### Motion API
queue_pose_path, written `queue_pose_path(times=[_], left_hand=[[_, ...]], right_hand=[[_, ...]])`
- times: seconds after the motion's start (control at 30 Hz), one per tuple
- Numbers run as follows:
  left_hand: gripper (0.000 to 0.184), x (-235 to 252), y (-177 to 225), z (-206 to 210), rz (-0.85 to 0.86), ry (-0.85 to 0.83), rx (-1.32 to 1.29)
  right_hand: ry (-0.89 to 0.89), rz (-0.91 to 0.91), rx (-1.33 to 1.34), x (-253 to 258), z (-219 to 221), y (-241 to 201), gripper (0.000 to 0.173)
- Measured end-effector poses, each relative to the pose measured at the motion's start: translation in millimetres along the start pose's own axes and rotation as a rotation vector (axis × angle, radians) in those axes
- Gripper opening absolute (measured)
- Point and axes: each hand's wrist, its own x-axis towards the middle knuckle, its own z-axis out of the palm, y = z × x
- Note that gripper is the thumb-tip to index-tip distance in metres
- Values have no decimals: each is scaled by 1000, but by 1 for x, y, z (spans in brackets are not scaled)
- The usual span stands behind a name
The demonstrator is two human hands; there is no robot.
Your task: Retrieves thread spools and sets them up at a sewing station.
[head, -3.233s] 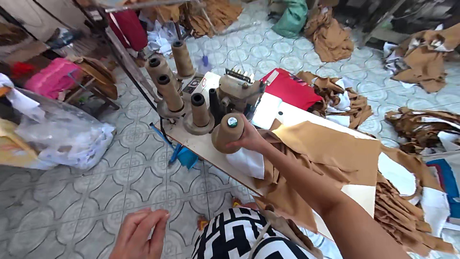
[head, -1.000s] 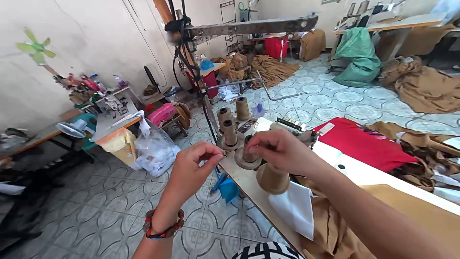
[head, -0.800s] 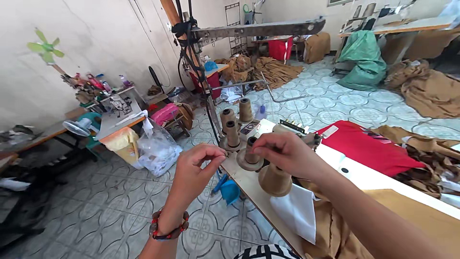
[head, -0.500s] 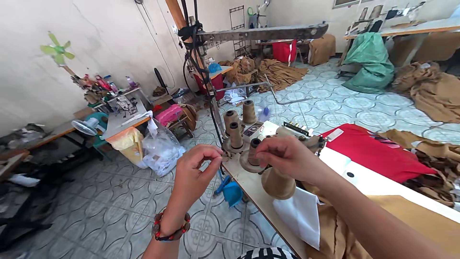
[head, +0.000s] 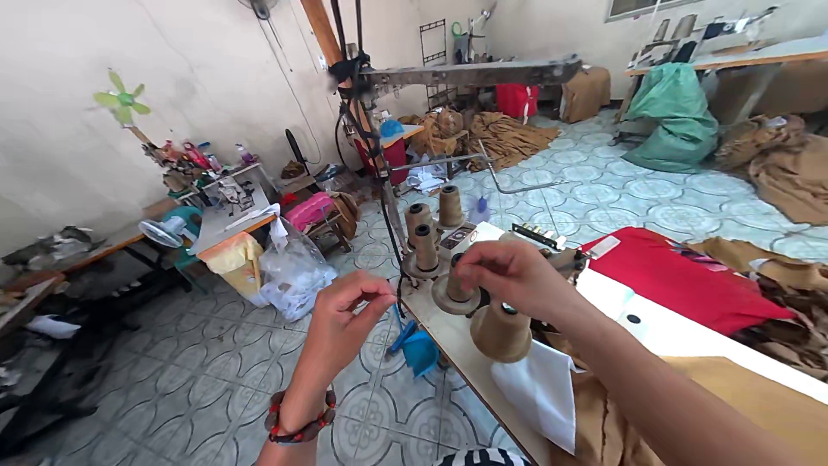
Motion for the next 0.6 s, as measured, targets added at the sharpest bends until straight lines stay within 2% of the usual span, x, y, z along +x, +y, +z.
queue_pose_path(times=[0.1, 0.2, 0.3, 0.47, 0.6], left_hand=[[15, 0, 8, 9, 32, -30, 144], [19, 4, 9, 19, 73, -15, 302], [17, 8, 8, 28, 102, 15, 355], [16, 7, 4, 28, 82, 24, 382], [21, -6, -9, 14, -7, 77, 336]], right_hand=[[26, 49, 107, 6, 8, -8, 13], [-36, 156, 207, 11, 15, -14, 13], [-108, 195, 200, 14, 23, -20, 14], [-143, 40, 73, 17, 22, -9, 15], [-124, 46, 33, 15, 11, -5, 17]])
